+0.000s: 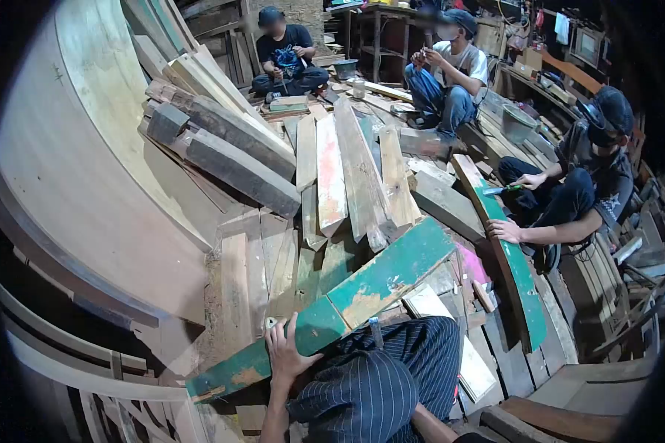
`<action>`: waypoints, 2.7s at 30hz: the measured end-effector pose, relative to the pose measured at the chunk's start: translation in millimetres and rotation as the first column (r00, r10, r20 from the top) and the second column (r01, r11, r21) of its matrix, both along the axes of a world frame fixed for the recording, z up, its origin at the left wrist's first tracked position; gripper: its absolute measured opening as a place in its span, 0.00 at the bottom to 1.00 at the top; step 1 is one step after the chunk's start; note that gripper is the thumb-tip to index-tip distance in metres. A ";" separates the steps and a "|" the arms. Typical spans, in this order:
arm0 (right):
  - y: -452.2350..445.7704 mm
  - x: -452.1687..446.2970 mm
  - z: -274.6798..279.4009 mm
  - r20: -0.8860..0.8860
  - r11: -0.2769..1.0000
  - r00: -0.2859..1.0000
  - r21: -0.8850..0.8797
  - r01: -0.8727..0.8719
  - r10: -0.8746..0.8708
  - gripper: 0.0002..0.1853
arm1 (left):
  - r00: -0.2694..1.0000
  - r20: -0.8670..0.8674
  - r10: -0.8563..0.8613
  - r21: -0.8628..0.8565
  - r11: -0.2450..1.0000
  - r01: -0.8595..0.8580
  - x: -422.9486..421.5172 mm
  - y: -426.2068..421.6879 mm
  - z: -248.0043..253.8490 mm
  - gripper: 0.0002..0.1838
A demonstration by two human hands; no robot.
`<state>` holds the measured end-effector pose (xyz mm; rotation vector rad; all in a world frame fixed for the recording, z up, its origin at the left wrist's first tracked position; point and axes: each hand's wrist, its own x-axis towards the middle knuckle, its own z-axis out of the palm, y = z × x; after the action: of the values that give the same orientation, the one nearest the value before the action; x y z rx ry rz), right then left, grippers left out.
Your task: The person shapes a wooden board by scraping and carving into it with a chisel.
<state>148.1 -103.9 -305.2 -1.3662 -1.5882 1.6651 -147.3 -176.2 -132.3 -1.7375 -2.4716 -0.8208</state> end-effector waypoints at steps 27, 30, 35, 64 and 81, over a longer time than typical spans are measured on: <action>1.1 6.7 -98.3 -0.025 0.996 0.998 0.072 -0.061 0.063 0.20 | 1.000 -0.005 0.020 -0.022 1.000 -0.020 0.4 -2.3 1.2 0.70; -0.6 8.8 -48.1 -0.001 0.992 0.995 0.082 -0.095 0.095 0.19 | 1.000 0.002 0.014 -0.025 1.000 -0.014 -0.5 -1.1 -1.8 0.70; 2.3 -2.7 24.5 0.072 0.998 0.997 -0.062 -0.012 0.017 0.17 | 1.000 -0.002 0.020 -0.013 1.000 -0.020 0.4 0.5 -3.5 0.69; 4.4 7.5 -49.4 0.101 0.996 0.991 -0.001 -0.093 0.092 0.16 | 0.998 -0.056 -0.011 0.024 1.000 0.012 0.4 -0.6 2.4 0.70; 3.3 4.7 -73.5 0.014 0.998 1.000 0.060 -0.024 0.023 0.33 | 0.999 -0.052 0.009 0.003 1.000 -0.009 -0.5 -0.8 -2.5 0.70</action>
<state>152.7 -100.6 -378.8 -1.3358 -1.6542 1.6119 -147.8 -177.0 -134.8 -1.7222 -2.4425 -0.7680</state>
